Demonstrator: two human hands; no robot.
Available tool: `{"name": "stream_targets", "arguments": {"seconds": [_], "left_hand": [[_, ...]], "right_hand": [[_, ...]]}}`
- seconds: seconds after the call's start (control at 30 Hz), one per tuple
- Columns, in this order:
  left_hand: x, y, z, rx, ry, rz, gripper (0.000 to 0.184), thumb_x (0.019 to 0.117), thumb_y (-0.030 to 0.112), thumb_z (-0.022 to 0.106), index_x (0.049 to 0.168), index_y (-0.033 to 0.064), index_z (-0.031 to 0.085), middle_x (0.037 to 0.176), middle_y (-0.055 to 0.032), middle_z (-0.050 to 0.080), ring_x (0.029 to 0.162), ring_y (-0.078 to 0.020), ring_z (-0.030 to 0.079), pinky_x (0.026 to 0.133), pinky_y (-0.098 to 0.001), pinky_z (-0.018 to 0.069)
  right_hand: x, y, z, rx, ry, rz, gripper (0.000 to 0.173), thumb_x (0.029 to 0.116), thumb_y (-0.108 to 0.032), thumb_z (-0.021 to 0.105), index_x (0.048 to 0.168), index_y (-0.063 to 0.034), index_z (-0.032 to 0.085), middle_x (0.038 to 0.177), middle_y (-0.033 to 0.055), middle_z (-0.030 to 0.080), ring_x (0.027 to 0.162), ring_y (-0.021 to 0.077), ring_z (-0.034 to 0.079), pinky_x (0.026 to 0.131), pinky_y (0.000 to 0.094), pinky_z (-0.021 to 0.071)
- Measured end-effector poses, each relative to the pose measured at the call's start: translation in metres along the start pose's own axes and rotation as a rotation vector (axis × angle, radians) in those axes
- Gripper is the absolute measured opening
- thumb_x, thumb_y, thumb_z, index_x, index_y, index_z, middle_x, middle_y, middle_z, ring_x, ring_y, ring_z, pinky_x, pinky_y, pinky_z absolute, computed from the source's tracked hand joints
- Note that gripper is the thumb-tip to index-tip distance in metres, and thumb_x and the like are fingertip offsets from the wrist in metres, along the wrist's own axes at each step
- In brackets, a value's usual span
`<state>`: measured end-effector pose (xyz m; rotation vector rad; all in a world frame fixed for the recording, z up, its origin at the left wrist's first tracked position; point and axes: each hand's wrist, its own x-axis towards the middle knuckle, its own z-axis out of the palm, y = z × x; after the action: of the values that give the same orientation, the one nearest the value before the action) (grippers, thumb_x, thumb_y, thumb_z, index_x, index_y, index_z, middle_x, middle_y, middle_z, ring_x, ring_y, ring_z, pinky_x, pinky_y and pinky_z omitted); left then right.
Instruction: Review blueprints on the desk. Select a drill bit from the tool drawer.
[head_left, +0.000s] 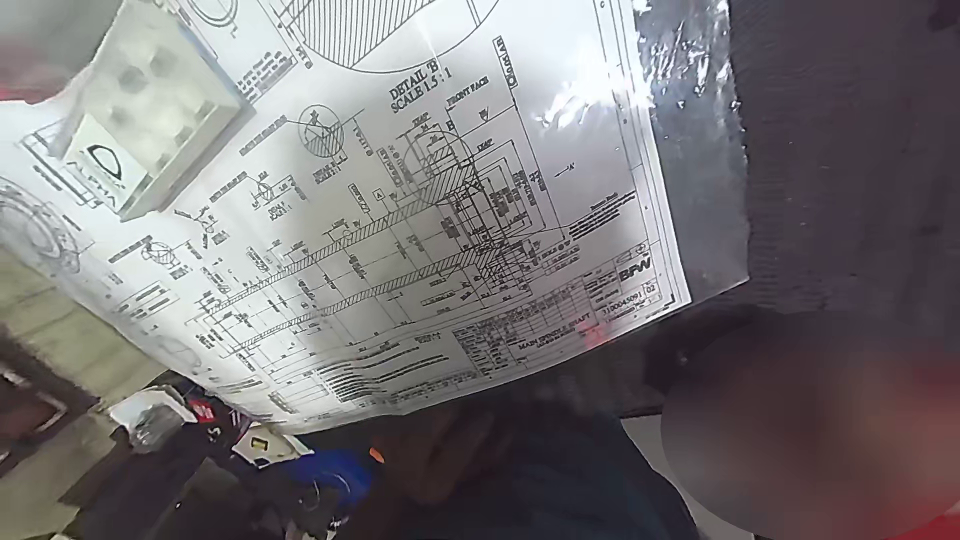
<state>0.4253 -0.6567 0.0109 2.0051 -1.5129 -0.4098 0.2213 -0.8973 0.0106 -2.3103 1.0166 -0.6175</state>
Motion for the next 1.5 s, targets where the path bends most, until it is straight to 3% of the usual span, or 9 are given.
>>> {"name": "stream_targets", "arguments": {"seconds": [0.2,0.37,0.47,1.07,1.5], "left_hand": [[-0.0025,-0.0013,-0.0004,0.001,-0.022,0.004,0.030,0.0869,0.041,0.080,0.105,0.0196,0.070,0.092,0.0026,0.060,0.082,-0.0054,0.059,0.077,-0.0160,0.0497],[0.0004,-0.0031,-0.0024,-0.012,-0.027,0.026,0.030,0.0861,0.040,0.080,0.104,0.0177,0.071,0.088,0.0013,0.061,0.077,-0.0072,0.059,0.074,-0.0180,0.0510],[0.0020,-0.0033,-0.0036,0.012,-0.046,0.031,0.028,0.0900,0.042,0.077,0.104,0.0187,0.071,0.090,0.0014,0.061,0.080,-0.0065,0.060,0.076,-0.0165,0.0504],[0.0050,-0.0042,-0.0023,-0.024,-0.027,0.036,0.029,0.0875,0.043,0.079,0.100,0.0181,0.072,0.083,0.0024,0.060,0.071,-0.0062,0.058,0.068,-0.0174,0.0497],[0.0013,-0.0020,0.0001,0.036,-0.003,0.030,0.030,0.0850,0.045,0.080,0.103,0.0222,0.070,0.088,0.0045,0.058,0.077,-0.0041,0.057,0.072,-0.0150,0.0475]], "right_hand": [[-0.0012,-0.0004,-0.0018,-0.010,-0.011,0.016,0.036,0.1072,-0.033,0.046,0.081,-0.0084,0.052,0.068,0.0067,0.056,0.065,0.0146,0.059,0.060,0.0283,0.0480],[-0.0027,0.0005,-0.0024,-0.018,-0.025,0.021,0.037,0.1077,-0.034,0.045,0.082,-0.0085,0.052,0.069,0.0077,0.056,0.066,0.0160,0.060,0.060,0.0292,0.0478],[-0.0023,0.0016,-0.0008,-0.035,-0.007,0.001,0.038,0.1076,-0.033,0.044,0.082,-0.0070,0.051,0.069,0.0087,0.055,0.066,0.0164,0.059,0.060,0.0288,0.0465],[-0.0048,0.0029,0.0002,0.020,-0.007,0.010,0.037,0.1072,-0.033,0.045,0.082,-0.0070,0.052,0.070,0.0090,0.058,0.068,0.0173,0.062,0.062,0.0310,0.0504],[-0.0044,0.0017,-0.0002,-0.022,-0.004,0.019,0.037,0.1074,-0.034,0.044,0.082,-0.0079,0.051,0.069,0.0080,0.055,0.067,0.0157,0.058,0.061,0.0289,0.0456]]}}
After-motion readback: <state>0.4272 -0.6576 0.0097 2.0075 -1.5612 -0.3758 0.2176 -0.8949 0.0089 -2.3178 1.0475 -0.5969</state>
